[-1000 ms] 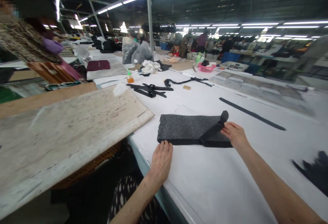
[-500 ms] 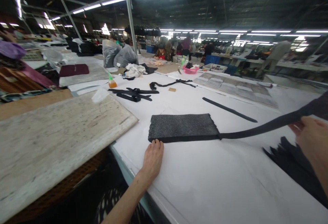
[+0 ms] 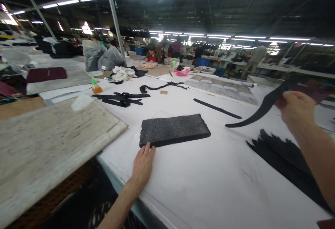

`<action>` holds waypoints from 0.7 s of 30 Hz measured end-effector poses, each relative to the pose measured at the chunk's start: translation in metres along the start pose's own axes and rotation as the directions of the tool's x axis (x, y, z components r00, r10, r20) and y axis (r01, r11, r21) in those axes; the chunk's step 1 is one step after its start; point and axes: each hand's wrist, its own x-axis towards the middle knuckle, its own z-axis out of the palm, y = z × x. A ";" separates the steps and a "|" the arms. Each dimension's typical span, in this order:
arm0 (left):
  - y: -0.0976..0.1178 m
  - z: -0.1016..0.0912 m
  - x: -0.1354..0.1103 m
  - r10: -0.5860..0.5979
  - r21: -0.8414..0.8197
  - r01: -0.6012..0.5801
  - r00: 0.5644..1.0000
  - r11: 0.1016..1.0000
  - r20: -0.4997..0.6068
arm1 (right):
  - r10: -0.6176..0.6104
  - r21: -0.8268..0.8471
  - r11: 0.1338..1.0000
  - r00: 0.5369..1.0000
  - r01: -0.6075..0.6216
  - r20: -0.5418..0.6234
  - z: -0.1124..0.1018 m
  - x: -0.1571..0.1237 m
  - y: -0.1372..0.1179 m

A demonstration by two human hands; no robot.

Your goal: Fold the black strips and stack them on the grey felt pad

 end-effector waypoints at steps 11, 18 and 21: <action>0.013 -0.023 -0.017 -0.173 -0.757 0.172 0.982 0.630 0.079 | -0.029 -0.185 0.954 0.687 0.237 0.726 0.022 -0.245 0.008; 0.010 -0.043 -0.030 -0.118 -0.805 0.580 0.797 -0.123 0.593 | -0.410 0.113 0.635 0.210 0.764 0.887 0.037 -0.357 0.019; 0.001 -0.049 -0.035 -0.134 -0.751 0.657 0.740 -0.064 0.659 | -0.446 0.217 0.513 0.041 0.830 0.894 0.040 -0.376 0.020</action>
